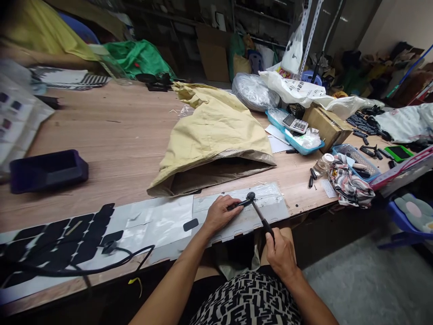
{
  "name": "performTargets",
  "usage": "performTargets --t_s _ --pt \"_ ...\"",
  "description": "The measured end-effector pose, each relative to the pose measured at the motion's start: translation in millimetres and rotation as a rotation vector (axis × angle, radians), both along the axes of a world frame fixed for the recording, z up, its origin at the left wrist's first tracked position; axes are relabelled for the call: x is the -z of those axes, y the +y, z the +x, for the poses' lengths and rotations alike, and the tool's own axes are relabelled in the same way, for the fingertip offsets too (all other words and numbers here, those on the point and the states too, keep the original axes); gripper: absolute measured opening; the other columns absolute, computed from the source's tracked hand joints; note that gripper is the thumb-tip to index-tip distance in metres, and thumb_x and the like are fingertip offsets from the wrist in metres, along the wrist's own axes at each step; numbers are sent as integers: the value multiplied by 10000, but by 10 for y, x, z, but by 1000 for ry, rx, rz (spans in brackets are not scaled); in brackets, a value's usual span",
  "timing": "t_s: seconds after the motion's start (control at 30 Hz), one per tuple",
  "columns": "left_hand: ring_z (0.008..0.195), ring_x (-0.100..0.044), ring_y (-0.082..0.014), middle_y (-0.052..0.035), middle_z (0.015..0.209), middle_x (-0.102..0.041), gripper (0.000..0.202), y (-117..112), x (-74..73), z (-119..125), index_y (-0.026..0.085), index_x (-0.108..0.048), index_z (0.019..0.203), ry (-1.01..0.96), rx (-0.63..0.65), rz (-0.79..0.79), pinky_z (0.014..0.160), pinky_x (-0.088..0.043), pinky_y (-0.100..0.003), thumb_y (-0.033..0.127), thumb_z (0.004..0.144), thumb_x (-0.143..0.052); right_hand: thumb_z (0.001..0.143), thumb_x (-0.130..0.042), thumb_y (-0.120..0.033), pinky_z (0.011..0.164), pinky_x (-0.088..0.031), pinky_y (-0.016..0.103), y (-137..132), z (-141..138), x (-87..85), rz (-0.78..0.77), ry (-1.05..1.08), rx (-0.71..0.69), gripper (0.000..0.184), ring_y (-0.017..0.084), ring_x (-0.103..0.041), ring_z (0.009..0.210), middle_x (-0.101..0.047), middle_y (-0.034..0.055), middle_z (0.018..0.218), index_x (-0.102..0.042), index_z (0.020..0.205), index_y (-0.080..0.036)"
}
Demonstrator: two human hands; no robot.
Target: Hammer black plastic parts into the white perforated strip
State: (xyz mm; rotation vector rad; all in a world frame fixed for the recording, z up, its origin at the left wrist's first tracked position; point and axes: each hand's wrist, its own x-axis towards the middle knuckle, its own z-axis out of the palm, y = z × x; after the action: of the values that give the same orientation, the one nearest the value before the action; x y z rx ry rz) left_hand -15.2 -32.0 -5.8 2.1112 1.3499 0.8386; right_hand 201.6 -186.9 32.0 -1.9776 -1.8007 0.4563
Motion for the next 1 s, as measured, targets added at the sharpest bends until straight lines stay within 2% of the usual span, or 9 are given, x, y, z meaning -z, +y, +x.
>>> performTargets --t_s 0.13,0.37,0.5,0.6,0.77,0.9,1.0 --pt "777 -523 -199 -18 765 -634 228 10 2 -1 246 -726 959 -1 1 0 731 -403 -330 400 833 -615 1001 -313 -411 582 -345 252 8 15 51 -47 -36 12 362 163 -572 629 -597 21 667 -569 850 -204" --pt "789 -524 -206 -17 767 -628 221 1 -23 7 259 -722 978 10 -8 -9 737 -407 -336 360 807 -623 1001 -318 -404 612 -370 248 -7 -64 -45 -21 16 -52 342 171 -591 670 -625 32 712 -565 874 -205" --pt "791 -523 -208 -21 761 -624 209 -1 -40 12 261 -724 963 7 -7 -13 730 -408 -335 349 809 -614 988 -341 -397 579 -359 242 -1 -90 -13 -43 -23 -51 333 164 -582 609 -620 20 659 -580 854 -207" --pt "795 -529 -209 -21 770 -630 212 1 -34 12 261 -722 965 5 -8 -14 737 -411 -339 363 811 -617 980 -340 -441 581 -366 241 32 2 11 -49 -1 24 358 179 -601 641 -634 32 682 -590 860 -215" --pt "804 -537 -212 -18 772 -632 214 12 0 11 260 -719 968 3 -9 -21 750 -418 -337 367 811 -621 955 -301 -535 615 -394 273 119 369 8 -53 67 283 433 213 -617 658 -671 62 734 -592 926 -217" --pt "788 -531 -208 -19 759 -630 208 36 -10 6 250 -724 941 -19 -5 -24 742 -420 -333 375 808 -625 952 -291 -479 618 -381 271 156 615 50 -108 20 388 392 218 -614 702 -665 62 736 -575 876 -220" --pt "802 -534 -207 -24 752 -626 208 -39 -86 -23 243 -726 923 -65 16 -4 777 -433 -341 388 813 -624 959 -292 -436 595 -344 262 162 667 109 -126 -28 412 371 202 -592 669 -645 52 713 -577 894 -208"
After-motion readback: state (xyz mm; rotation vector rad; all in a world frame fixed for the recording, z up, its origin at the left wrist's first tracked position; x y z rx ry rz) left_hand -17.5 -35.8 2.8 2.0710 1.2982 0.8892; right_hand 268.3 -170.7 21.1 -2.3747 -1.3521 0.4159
